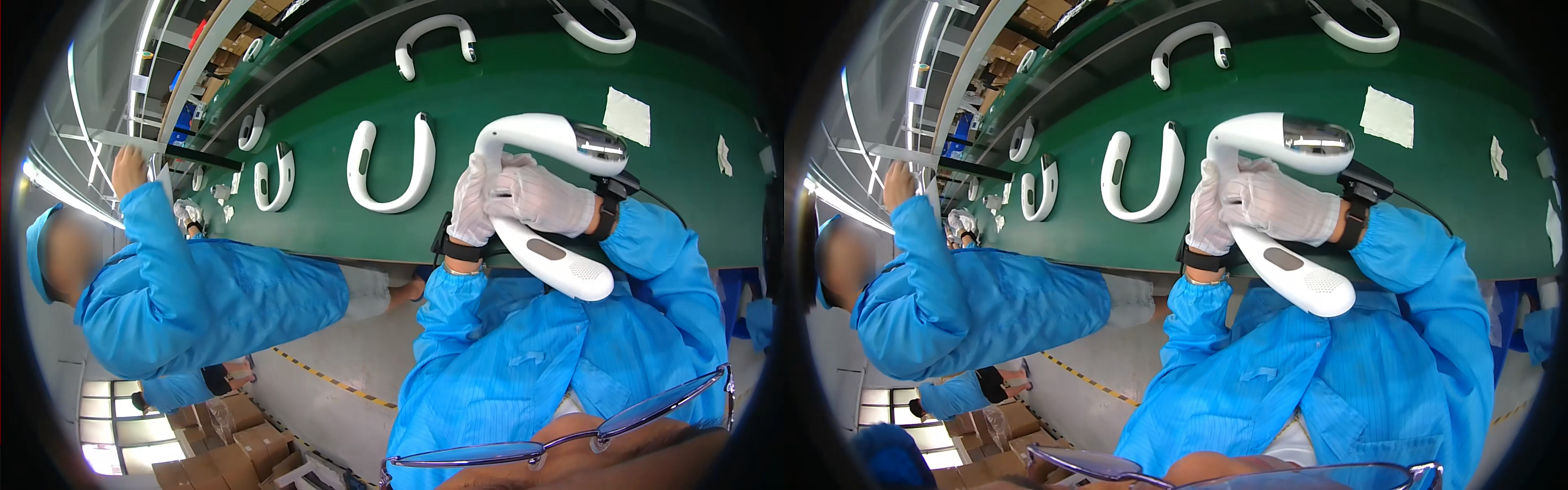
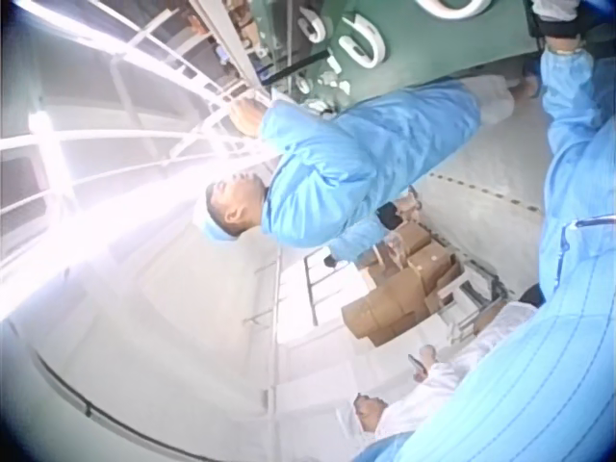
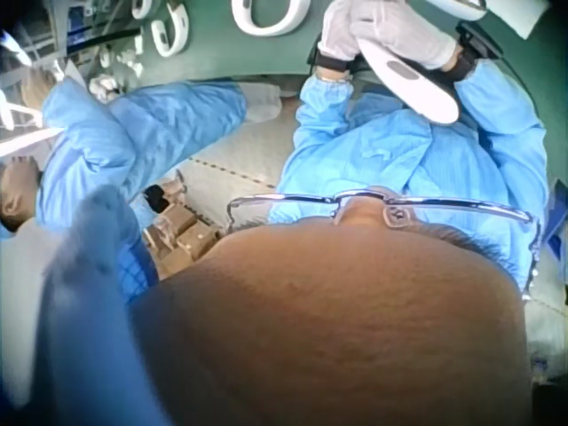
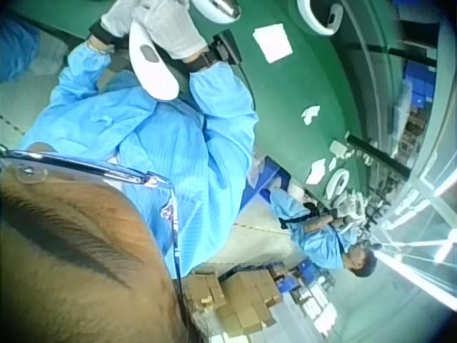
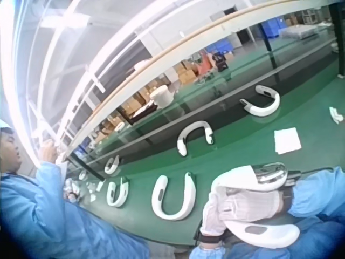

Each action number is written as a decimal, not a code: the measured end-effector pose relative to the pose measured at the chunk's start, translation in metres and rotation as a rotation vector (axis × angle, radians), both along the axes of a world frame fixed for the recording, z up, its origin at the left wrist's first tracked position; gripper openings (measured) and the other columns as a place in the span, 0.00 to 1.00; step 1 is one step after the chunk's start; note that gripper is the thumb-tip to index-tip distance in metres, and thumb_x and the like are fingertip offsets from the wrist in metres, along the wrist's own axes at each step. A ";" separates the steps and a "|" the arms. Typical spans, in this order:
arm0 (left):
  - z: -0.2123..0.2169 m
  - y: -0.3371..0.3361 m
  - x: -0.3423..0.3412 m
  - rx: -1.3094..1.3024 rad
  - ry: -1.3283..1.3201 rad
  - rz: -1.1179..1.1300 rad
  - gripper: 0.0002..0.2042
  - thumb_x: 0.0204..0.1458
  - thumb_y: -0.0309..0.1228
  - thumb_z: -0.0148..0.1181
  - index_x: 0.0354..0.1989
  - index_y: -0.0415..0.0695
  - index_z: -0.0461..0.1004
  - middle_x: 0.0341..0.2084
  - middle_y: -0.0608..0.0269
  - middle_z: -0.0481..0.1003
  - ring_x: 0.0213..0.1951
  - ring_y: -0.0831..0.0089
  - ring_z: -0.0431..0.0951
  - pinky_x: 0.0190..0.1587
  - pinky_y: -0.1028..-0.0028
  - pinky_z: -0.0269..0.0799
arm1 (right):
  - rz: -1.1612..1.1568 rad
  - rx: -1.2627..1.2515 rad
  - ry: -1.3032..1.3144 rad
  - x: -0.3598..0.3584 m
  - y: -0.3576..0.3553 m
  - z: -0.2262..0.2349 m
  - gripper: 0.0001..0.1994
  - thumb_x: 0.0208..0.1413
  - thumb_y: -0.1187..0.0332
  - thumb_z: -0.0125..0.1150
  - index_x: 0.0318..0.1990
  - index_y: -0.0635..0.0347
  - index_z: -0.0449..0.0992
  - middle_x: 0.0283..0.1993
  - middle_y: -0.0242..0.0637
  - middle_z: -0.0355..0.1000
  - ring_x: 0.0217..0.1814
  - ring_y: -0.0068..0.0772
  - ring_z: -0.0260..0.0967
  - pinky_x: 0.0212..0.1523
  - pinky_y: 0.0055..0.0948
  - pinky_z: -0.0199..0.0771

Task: Assemble and clean white U-shaped neck massager components at a factory workstation.

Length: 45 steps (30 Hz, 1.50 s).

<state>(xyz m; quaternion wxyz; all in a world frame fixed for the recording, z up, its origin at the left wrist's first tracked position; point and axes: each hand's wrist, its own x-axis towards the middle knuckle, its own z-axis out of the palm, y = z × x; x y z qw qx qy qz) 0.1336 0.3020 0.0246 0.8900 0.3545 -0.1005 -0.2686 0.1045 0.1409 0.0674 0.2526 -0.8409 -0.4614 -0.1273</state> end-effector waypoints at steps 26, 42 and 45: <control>-0.019 -0.013 0.009 -0.285 0.489 -0.168 0.26 0.67 0.51 0.45 0.50 0.34 0.68 0.43 0.52 0.76 0.40 0.70 0.78 0.46 0.70 0.79 | -0.137 0.186 -0.199 -0.007 -0.025 -0.029 0.10 0.53 0.69 0.59 0.42 0.56 0.79 0.39 0.35 0.74 0.45 0.40 0.72 0.39 0.37 0.75; -0.014 -0.010 0.006 -0.324 0.282 -0.062 0.29 0.58 0.55 0.58 0.45 0.35 0.68 0.48 0.44 0.69 0.60 0.48 0.68 0.65 0.49 0.66 | -0.105 0.464 0.162 -0.042 -0.020 -0.041 0.10 0.51 0.69 0.64 0.41 0.55 0.83 0.40 0.34 0.77 0.43 0.39 0.74 0.41 0.34 0.76; -0.016 -0.003 0.011 -0.331 0.195 -0.130 0.29 0.55 0.56 0.61 0.45 0.37 0.68 0.47 0.47 0.70 0.56 0.50 0.70 0.64 0.51 0.66 | 0.097 0.650 1.144 -0.047 -0.039 0.001 0.09 0.51 0.71 0.65 0.40 0.61 0.84 0.35 0.34 0.78 0.34 0.28 0.75 0.36 0.27 0.76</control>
